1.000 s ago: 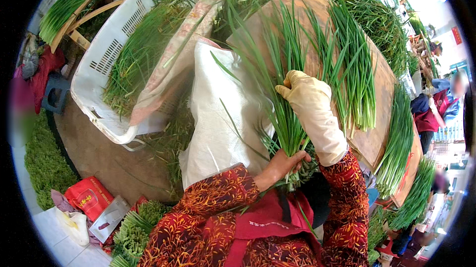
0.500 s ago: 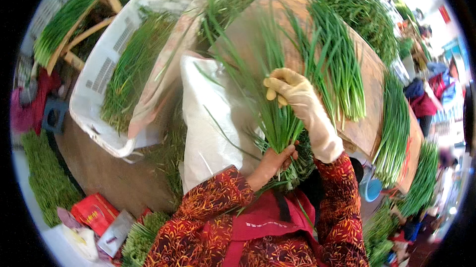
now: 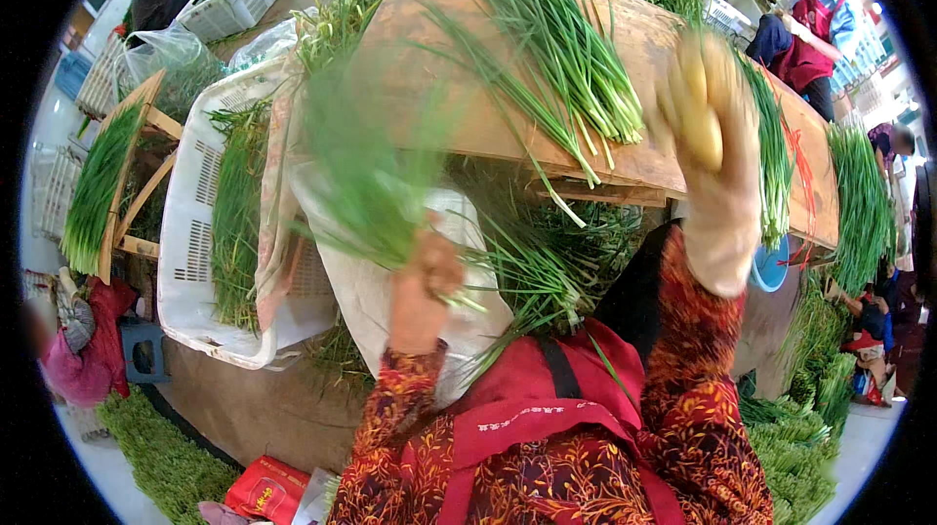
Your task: The person removes outer leaves from green onions by hand and gathers them into bundles on a wooden table.
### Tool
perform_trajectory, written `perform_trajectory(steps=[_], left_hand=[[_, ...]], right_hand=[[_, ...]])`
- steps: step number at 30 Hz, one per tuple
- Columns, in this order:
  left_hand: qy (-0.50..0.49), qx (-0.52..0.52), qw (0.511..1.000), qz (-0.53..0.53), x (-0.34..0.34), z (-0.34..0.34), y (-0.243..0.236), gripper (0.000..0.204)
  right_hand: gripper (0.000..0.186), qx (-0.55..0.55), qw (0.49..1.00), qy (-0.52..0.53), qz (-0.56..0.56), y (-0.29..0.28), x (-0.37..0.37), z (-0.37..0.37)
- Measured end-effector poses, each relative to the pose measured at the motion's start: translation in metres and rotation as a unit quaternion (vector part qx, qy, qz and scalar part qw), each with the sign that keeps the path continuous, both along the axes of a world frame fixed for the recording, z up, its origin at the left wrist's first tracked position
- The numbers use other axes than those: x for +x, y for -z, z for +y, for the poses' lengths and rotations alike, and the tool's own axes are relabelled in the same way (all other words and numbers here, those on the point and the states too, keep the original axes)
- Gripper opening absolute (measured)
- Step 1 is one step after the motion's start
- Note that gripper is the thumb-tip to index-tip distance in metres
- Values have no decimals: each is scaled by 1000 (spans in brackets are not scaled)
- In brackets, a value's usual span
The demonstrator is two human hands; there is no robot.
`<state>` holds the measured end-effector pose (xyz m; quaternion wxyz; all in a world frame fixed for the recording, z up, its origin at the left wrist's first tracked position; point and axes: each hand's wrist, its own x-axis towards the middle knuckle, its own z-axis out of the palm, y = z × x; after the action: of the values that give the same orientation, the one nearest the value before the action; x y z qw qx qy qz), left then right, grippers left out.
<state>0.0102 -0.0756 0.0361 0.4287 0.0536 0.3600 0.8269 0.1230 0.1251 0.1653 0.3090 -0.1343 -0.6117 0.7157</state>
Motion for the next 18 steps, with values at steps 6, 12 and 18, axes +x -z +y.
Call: perform_trajectory(steps=[6,12,18], left_hand=[[-190,180,962,82,-52,19,-35,34],[-50,116,992,18,-24,55,-2,26],[29,66,994,-84,-5,81,5,15]], right_hand=[[18,561,654,-147,-487,87,58,-15],[23,361,855,97,-359,74,10,16],[27,426,751,122,-489,93,-40,38]])
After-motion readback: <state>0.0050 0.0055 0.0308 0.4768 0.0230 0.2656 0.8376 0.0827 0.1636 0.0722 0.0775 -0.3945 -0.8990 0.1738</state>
